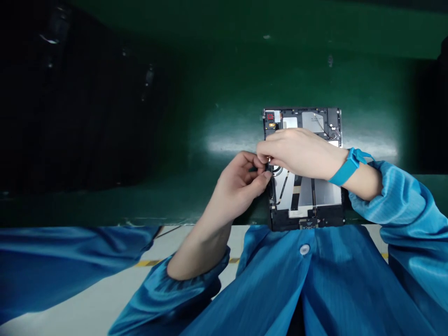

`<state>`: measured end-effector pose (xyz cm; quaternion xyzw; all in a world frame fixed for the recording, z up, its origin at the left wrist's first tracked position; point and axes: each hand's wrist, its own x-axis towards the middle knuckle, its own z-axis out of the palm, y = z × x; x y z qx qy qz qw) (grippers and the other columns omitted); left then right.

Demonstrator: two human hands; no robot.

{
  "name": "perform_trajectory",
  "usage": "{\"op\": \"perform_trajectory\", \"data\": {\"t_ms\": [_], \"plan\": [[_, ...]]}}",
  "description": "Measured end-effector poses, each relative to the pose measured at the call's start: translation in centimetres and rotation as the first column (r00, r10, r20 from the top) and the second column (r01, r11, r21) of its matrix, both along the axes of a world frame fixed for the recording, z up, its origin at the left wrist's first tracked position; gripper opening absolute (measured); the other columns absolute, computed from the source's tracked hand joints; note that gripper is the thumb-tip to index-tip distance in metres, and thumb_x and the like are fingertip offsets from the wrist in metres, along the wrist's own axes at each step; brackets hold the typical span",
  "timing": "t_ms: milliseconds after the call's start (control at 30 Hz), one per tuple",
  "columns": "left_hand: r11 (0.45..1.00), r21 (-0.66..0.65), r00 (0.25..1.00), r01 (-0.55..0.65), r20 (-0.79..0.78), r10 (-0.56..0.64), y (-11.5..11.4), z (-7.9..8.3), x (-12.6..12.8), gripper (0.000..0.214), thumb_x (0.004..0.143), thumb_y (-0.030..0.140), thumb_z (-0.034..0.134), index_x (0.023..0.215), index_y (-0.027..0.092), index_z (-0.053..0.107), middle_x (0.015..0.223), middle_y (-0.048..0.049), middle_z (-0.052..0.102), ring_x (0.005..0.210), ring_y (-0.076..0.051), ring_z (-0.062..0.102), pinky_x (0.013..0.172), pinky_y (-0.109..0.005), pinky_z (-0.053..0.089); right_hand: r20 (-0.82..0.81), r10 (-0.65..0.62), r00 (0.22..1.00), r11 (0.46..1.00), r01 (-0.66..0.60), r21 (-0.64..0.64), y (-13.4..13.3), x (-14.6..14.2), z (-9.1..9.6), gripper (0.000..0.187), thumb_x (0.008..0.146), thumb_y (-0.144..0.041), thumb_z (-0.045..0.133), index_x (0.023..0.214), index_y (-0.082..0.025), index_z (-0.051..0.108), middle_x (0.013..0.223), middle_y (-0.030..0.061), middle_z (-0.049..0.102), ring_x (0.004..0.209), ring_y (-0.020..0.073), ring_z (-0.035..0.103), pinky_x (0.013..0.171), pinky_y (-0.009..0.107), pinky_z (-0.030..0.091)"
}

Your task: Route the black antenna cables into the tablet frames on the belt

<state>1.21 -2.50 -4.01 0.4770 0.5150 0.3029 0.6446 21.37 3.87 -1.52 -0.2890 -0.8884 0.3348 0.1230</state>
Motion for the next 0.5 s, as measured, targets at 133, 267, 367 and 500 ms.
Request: {"op": "perform_trajectory", "data": {"t_ms": [133,267,367,500], "plan": [[1.0,-0.011,0.999,-0.019,-0.048,0.019,0.4,0.2,0.3,0.026,0.074,0.022,0.068,0.08,0.022,0.043,0.075,0.0076,0.046,0.055,-0.005,0.041,0.051,-0.019,0.036,-0.02,-0.077,0.997,0.996,0.078,0.05,0.5,0.1,-0.4,0.018,0.099,-0.008,0.055,0.094,-0.02,0.069,0.093,0.0037,0.069,0.09,0.019,0.06,0.085,0.033,0.044],[0.998,0.001,0.99,0.064,-0.127,-0.063,1.5,0.1,0.2,0.024,0.07,0.022,0.066,0.077,0.022,0.043,0.066,0.0089,0.044,0.055,-0.007,0.043,0.052,-0.02,0.035,-0.016,-0.177,0.984,0.982,0.178,0.062,1.1,0.1,-0.8,0.016,0.094,-0.007,0.058,0.092,-0.02,0.068,0.091,0.0038,0.07,0.088,0.0196,0.06,0.083,0.033,0.043],[0.993,0.044,0.977,0.113,-0.186,-0.103,2.3,0.0,-0.1,0.024,0.073,0.026,0.064,0.075,0.023,0.04,0.062,0.0091,0.042,0.052,-0.008,0.042,0.051,-0.021,0.033,-0.03,-0.201,0.979,0.979,0.202,0.036,1.3,0.0,-0.9,0.015,0.091,-0.007,0.06,0.091,-0.02,0.068,0.089,0.003,0.07,0.086,0.0189,0.06,0.082,0.032,0.042],[0.983,0.079,0.955,0.167,-0.263,-0.141,3.1,0.2,-0.3,0.025,0.079,0.028,0.061,0.074,0.024,0.037,0.057,0.0095,0.04,0.048,-0.008,0.041,0.048,-0.021,0.027,-0.05,-0.229,0.972,0.973,0.23,0.006,1.3,-0.2,-1.0,0.014,0.09,-0.007,0.061,0.091,-0.02,0.068,0.089,0.0019,0.071,0.083,0.0178,0.06,0.081,0.031,0.042]]}}
